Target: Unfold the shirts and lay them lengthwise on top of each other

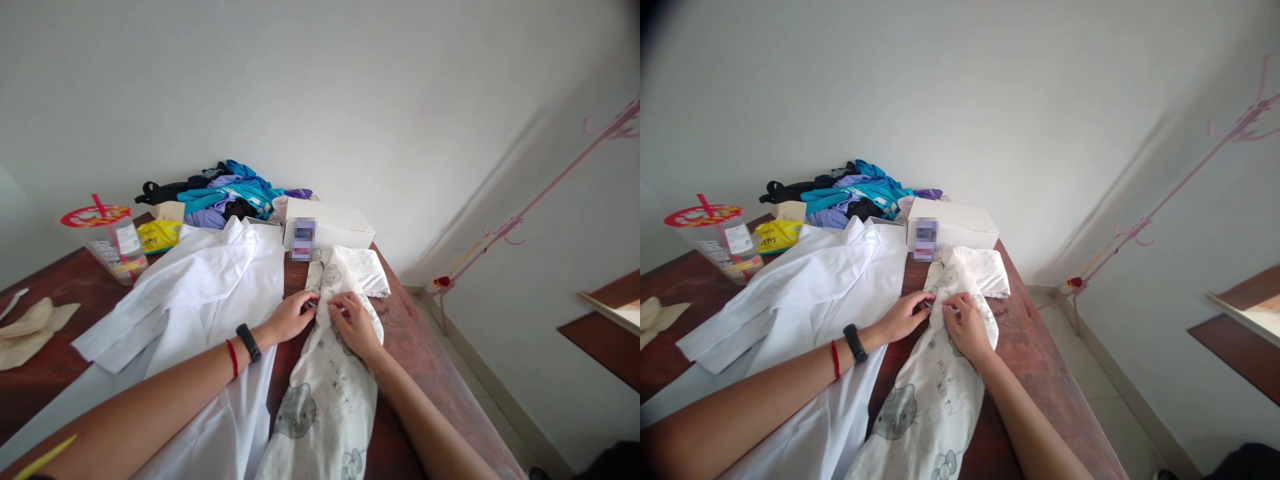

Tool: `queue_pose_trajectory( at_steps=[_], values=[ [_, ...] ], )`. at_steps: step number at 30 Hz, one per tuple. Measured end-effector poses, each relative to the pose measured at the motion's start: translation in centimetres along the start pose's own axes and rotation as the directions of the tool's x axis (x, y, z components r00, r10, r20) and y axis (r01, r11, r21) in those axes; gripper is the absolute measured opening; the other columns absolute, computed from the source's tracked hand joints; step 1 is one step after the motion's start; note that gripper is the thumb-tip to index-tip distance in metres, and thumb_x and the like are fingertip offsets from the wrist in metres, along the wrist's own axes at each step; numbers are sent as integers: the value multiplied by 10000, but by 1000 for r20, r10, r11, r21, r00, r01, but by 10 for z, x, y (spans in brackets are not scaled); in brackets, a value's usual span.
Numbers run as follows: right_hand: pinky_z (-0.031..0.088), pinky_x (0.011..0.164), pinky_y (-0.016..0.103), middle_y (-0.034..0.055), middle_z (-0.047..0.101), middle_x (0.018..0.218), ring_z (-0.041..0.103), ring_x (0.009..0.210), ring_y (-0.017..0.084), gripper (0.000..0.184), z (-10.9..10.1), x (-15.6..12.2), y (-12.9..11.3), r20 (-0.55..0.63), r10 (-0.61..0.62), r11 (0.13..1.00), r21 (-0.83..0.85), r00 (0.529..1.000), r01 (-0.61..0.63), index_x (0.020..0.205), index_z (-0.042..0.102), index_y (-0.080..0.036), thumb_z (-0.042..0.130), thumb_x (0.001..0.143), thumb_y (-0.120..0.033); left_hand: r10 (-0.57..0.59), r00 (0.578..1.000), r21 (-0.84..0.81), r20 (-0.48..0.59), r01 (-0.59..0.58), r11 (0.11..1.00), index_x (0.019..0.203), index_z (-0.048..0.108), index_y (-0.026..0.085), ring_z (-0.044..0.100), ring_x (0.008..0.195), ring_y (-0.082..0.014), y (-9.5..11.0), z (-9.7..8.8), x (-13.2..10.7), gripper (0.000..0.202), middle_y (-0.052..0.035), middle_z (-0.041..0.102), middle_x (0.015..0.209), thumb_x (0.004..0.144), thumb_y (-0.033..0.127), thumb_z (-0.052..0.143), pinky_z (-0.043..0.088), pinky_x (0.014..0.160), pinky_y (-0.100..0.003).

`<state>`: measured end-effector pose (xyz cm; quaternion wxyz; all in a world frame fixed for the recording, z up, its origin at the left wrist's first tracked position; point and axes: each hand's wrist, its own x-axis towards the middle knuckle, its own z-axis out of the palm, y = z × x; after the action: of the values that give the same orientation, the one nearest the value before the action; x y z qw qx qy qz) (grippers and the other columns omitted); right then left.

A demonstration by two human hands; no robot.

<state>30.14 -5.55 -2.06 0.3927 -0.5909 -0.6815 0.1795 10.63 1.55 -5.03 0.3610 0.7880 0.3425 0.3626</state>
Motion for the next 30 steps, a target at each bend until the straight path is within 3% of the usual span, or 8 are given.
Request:
queue_pose_trajectory(
  at_steps=[8,19,26,30],
  values=[
    [547,738,332,84,646,1082,666,965,240,236,1,1,1,-3,-9,1000,-3,1000,9,1014,729,-239,544,997,-385,-20,999,-34,42,22,999,1198,696,208,702,1072,-214,0,-4,1,276,-60,734,1239,941,189,597,549,991,-341],
    [527,882,381,82,651,1077,659,989,249,213,1,2,-2,-22,-39,998,-46,999,38,1025,724,-236,537,998,-334,-73,995,-11,64,74,997,1224,683,208,705,1011,-214,3,-7,0,288,-66,730,1242,949,214,596,561,996,-369],
    [537,840,385,86,673,1074,670,979,259,220,1,1,-3,-33,-18,999,-36,999,17,996,731,-239,541,982,-351,-30,996,-7,88,31,1000,1239,707,214,694,1000,-204,5,-8,-1,318,-69,712,1221,954,179,569,578,976,-358],
    [553,793,372,81,701,1061,680,927,248,332,3,1,2,-94,66,993,107,993,-56,1211,667,-239,615,960,-449,59,990,-28,125,-56,998,1322,693,220,659,1146,-227,12,-8,-5,370,-97,666,1286,972,194,576,553,1053,-373]
  ],
)
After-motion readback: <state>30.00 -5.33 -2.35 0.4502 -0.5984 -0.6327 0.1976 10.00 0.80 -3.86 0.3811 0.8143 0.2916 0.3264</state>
